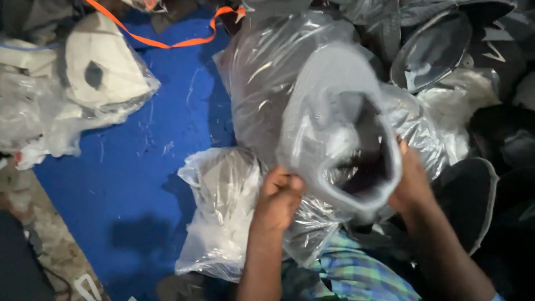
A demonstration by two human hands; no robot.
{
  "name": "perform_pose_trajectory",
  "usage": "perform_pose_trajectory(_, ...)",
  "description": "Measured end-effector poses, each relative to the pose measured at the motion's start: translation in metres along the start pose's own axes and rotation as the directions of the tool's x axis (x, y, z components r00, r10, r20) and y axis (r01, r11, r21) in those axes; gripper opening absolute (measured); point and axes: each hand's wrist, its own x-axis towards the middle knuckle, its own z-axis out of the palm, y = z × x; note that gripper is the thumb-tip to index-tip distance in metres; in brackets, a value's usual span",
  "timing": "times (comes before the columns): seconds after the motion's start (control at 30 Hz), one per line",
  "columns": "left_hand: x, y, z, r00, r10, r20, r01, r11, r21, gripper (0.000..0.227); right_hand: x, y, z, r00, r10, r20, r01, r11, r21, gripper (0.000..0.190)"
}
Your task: The person uses a small blade to trim loose threads and excess material from the interior and exterior of grey athletic shoes. They handle multiple shoes, turning them over to access different areas, and place the finished shoes into a plastic bag.
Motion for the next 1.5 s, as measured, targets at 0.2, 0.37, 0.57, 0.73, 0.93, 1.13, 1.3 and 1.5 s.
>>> perform_pose_trajectory(0.2, -0.04, 0.093, 0.117, 0.882, 0.14, 0.45, -0.263, 0.938, 0.223, 0.054, -0.007, -0.016, -0.005, 0.882, -0.249, 0.401, -0.058, 0.786, 0.615, 0.05)
perform_pose_trajectory(0.37, -0.055, 0.123, 0.135, 0.842, 0.269, 0.468, -0.438, 0.847, 0.301, 0.056, -0.011, -0.028, 0.009, 0.961, -0.173, 0.217, 0.057, 0.889, 0.455, 0.049)
perform_pose_trajectory(0.57, -0.044, 0.14, 0.135, 0.901, 0.421, 0.108, -0.421, 0.907, -0.017, 0.065, -0.013, -0.018, 0.003, 0.946, -0.234, 0.226, 0.086, 0.85, 0.519, 0.044)
perform_pose_trajectory(0.73, -0.005, 0.111, 0.088, 0.906, 0.325, -0.272, -0.383, 0.903, -0.196, 0.039, -0.025, -0.015, 0.005, 0.932, -0.239, 0.272, 0.127, 0.919, 0.374, 0.051)
perform_pose_trajectory(0.93, 0.002, 0.112, 0.083, 0.956, 0.224, -0.191, -0.283, 0.877, -0.388, 0.037, -0.025, -0.011, 0.007, 0.837, -0.352, 0.419, 0.148, 0.882, 0.446, 0.063)
perform_pose_trajectory(1.13, -0.018, 0.125, 0.101, 0.968, 0.203, -0.145, -0.233, 0.944, -0.235, 0.04, -0.018, -0.019, 0.01, 0.862, -0.383, 0.332, 0.23, 0.879, 0.418, 0.06)
perform_pose_trajectory(1.3, -0.043, 0.131, 0.114, 0.956, 0.282, 0.079, -0.29, 0.947, 0.135, 0.041, -0.024, -0.038, 0.02, 0.961, -0.203, 0.19, 0.132, 0.935, 0.328, 0.047)
perform_pose_trajectory(1.5, -0.044, 0.13, 0.115, 0.942, 0.322, 0.093, -0.33, 0.94, 0.088, 0.038, -0.015, -0.029, 0.016, 0.96, -0.221, 0.174, 0.173, 0.951, 0.255, 0.045)
